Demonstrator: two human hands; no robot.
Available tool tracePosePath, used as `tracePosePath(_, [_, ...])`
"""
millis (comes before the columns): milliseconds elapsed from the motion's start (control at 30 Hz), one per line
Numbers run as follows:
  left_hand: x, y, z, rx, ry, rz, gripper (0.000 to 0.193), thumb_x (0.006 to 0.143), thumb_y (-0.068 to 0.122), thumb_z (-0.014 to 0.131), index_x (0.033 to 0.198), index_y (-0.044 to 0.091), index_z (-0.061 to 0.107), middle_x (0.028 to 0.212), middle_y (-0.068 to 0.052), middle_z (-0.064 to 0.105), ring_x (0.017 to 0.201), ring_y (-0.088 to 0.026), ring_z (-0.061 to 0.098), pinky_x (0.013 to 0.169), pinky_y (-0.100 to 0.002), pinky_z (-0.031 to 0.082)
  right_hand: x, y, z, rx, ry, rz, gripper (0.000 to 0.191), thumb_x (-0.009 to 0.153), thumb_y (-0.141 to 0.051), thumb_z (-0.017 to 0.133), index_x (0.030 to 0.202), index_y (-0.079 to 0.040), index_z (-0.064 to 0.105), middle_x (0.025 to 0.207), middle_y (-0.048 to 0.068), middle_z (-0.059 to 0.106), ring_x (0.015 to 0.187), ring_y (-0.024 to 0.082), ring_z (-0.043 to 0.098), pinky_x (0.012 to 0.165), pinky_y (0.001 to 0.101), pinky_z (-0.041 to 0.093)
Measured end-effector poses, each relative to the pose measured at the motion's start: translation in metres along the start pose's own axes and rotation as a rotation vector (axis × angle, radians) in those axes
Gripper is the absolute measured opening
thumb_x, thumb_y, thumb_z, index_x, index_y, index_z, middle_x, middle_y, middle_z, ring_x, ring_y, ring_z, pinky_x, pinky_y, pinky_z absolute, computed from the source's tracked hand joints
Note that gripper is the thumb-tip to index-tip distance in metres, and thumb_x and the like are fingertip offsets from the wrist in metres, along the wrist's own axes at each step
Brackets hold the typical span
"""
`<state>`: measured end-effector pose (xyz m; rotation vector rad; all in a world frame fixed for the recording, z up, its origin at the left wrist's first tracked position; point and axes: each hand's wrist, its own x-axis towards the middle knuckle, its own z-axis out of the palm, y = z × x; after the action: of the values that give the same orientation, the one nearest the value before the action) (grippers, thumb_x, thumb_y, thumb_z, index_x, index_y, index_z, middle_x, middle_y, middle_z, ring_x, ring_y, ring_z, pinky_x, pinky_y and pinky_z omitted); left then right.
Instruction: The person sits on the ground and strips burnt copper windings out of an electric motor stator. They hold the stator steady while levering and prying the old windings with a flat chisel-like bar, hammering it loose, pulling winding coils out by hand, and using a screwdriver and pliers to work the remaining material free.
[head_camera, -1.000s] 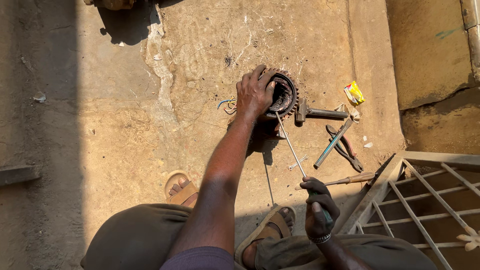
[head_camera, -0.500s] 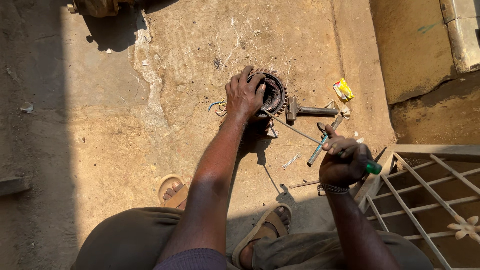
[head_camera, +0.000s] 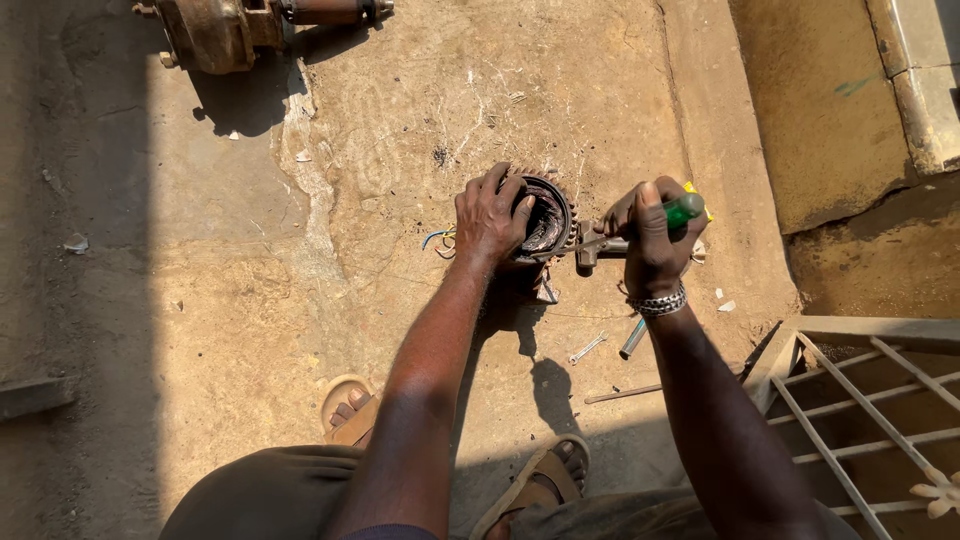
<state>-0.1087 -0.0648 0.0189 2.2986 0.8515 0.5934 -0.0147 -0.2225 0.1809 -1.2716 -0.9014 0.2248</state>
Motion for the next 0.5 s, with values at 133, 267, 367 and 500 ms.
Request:
tracePosePath(133, [-0.004, 0.001, 0.004, -0.021, 0.043, 0.036, 0.042, 0.096, 0.038, 0.068, 0.131, 0.016, 0.065, 0.148, -0.011, 0.053, 0.129, -0.035, 0.054, 0.105, -0.054, 0.042, -0.032, -0.050, -0.039, 0.116, -0.013, 0.308, 0.023, 0.110, -0.022, 0.055, 0.098, -0.003, 0.059, 0.092, 0.012, 0.067, 0.092, 0.023, 0.071, 0.093, 0.0412, 0.063])
tracePosePath(267, [-0.002, 0.003, 0.000, -0.064, 0.053, 0.000, 0.036, 0.096, 0.036, 0.068, 0.129, 0.020, 0.066, 0.148, -0.007, 0.055, 0.128, -0.033, 0.055, 0.106, -0.053, 0.042, -0.011, -0.064, -0.038, 0.079, 0.000, 0.477, 0.023, 0.108, -0.026, 0.056, 0.100, -0.004, 0.058, 0.096, 0.011, 0.071, 0.098, 0.022, 0.076, 0.085, 0.0391, 0.064])
tracePosePath(367, [0.003, 0.004, -0.004, -0.123, 0.025, -0.070, 0.037, 0.092, 0.029, 0.070, 0.128, 0.022, 0.066, 0.145, -0.006, 0.056, 0.127, -0.033, 0.056, 0.105, -0.054, 0.043, 0.019, -0.081, -0.049, -0.259, -0.225, 0.544, 0.025, 0.108, -0.023, 0.063, 0.107, 0.003, 0.066, 0.092, 0.012, 0.071, 0.086, 0.020, 0.072, 0.079, 0.0352, 0.063])
tracePosePath(500, [0.005, 0.005, -0.004, -0.145, -0.011, -0.115, 0.037, 0.090, 0.024, 0.070, 0.127, 0.025, 0.067, 0.143, -0.006, 0.056, 0.127, -0.033, 0.056, 0.104, -0.054, 0.044, 0.020, -0.106, -0.082, -0.518, -0.278, 0.460, 0.022, 0.095, -0.013, 0.076, 0.107, 0.005, 0.071, 0.095, 0.016, 0.075, 0.086, 0.020, 0.075, 0.077, 0.0311, 0.064])
